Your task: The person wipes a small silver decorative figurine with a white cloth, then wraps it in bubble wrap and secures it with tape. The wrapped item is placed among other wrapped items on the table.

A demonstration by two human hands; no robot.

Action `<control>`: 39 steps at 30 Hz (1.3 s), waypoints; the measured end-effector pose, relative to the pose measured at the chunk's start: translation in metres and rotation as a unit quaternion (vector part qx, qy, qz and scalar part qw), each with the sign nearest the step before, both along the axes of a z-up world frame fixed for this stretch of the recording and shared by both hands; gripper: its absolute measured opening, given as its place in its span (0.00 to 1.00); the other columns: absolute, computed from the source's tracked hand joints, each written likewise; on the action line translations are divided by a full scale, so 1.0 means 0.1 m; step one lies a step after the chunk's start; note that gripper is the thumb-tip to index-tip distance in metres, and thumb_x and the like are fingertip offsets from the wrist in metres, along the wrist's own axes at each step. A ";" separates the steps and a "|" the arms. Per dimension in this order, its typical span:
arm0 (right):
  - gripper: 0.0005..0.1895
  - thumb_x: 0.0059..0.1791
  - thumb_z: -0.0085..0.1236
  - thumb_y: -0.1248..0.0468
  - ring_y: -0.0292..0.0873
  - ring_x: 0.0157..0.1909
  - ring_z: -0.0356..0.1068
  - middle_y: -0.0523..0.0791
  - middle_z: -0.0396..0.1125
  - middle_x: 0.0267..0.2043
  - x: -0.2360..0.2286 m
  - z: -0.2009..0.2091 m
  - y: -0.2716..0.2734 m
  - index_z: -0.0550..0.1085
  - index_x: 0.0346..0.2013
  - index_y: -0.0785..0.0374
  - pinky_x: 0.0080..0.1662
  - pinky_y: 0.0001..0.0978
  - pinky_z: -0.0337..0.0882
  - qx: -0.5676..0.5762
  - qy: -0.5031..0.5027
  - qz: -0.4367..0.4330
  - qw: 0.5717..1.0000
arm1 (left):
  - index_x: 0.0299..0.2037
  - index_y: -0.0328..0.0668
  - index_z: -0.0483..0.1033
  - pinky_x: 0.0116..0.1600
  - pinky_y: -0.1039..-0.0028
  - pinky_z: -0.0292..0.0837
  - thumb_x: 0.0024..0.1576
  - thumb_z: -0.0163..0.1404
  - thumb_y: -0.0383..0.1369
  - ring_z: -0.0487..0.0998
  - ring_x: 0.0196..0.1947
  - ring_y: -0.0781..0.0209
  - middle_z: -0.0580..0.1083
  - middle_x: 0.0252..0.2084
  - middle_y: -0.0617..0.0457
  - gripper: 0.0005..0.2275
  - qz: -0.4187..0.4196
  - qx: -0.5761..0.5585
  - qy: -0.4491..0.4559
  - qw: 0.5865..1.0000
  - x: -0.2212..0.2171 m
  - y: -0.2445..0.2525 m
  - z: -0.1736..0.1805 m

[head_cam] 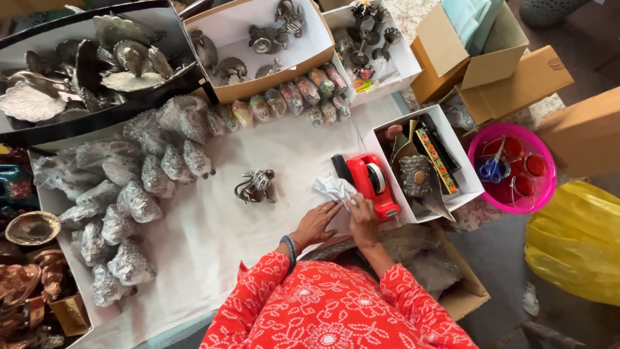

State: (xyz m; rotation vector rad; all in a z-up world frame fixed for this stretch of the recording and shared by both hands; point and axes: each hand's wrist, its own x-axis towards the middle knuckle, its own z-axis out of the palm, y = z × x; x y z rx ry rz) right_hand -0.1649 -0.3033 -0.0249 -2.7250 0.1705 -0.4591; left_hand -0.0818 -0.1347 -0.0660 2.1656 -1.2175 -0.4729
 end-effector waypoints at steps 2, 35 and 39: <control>0.21 0.45 0.54 0.75 0.51 0.57 0.67 0.46 0.69 0.56 0.06 0.09 -0.04 0.78 0.50 0.57 0.56 0.40 0.71 -0.039 -0.026 0.000 0.999 | 0.74 0.43 0.52 0.68 0.59 0.62 0.49 0.60 0.40 0.61 0.70 0.41 0.62 0.69 0.40 0.42 -0.002 -0.022 -0.002 1.000 0.02 -0.13 -0.02; 0.11 0.52 0.56 0.65 0.52 0.53 0.72 0.49 0.71 0.51 -0.89 0.03 -0.38 0.77 0.48 0.65 0.54 0.42 0.72 0.153 -0.040 -0.065 0.985 | 0.61 0.47 0.75 0.63 0.60 0.70 0.57 0.58 0.36 0.73 0.61 0.51 0.73 0.62 0.51 0.20 0.245 -0.175 0.172 0.938 -0.05 0.55 -0.13; 0.08 0.51 0.60 0.64 0.55 0.48 0.72 0.51 0.71 0.46 -1.37 -0.55 -0.86 0.76 0.42 0.65 0.49 0.44 0.72 0.125 -0.001 -0.214 0.969 | 0.59 0.36 0.76 0.53 0.72 0.74 0.59 0.56 0.37 0.80 0.49 0.61 0.80 0.51 0.50 0.20 0.423 -0.241 0.333 0.808 -0.12 1.11 -0.14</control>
